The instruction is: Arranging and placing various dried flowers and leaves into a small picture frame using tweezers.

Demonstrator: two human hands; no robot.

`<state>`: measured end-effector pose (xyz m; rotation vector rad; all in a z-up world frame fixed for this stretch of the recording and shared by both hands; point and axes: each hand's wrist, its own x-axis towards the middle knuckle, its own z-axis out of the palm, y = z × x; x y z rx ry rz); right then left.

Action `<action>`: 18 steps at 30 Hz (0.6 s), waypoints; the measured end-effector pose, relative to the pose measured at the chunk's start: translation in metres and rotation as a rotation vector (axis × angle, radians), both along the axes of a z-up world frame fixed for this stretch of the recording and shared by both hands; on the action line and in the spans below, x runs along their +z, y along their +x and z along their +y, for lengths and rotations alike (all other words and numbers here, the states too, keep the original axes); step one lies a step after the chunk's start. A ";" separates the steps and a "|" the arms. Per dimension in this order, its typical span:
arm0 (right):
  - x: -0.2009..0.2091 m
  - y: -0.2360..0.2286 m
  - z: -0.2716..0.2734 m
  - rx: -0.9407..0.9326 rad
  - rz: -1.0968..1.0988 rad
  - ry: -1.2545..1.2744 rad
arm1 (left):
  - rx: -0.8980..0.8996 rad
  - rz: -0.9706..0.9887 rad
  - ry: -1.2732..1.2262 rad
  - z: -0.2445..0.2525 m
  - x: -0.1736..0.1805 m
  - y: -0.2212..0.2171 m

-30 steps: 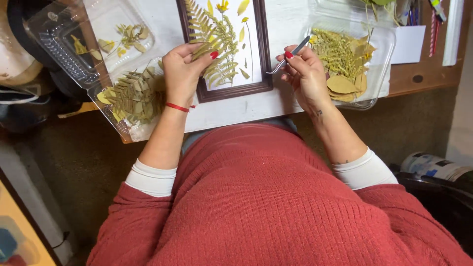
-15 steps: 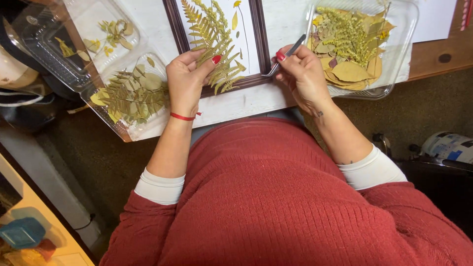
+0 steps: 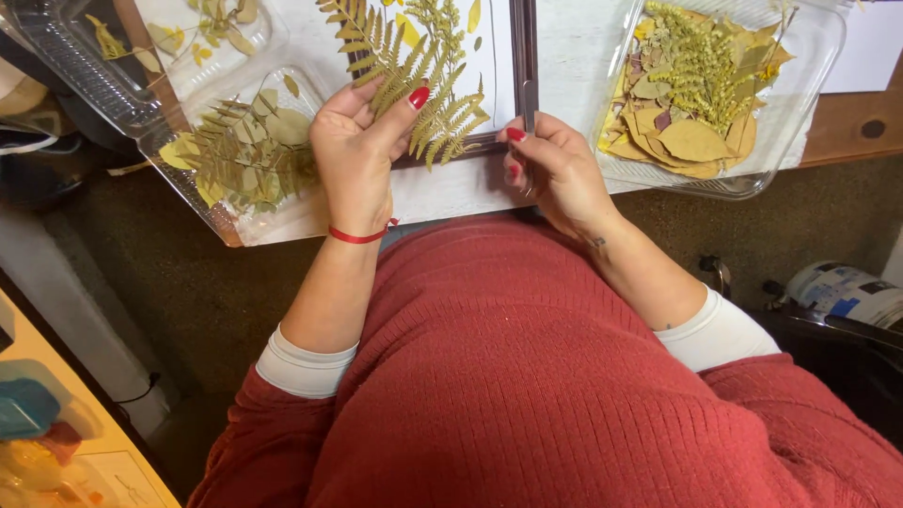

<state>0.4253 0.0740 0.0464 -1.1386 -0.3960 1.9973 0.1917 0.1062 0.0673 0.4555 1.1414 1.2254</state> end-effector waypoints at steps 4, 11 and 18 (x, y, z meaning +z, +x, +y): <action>0.011 -0.007 0.003 0.072 -0.130 0.084 | -0.009 0.015 -0.028 -0.004 0.003 0.002; 0.010 -0.020 0.005 0.140 -0.209 0.127 | -0.025 0.029 0.013 -0.010 0.002 0.004; 0.008 -0.024 0.003 0.129 -0.288 0.116 | -0.023 0.029 -0.044 -0.014 0.002 0.006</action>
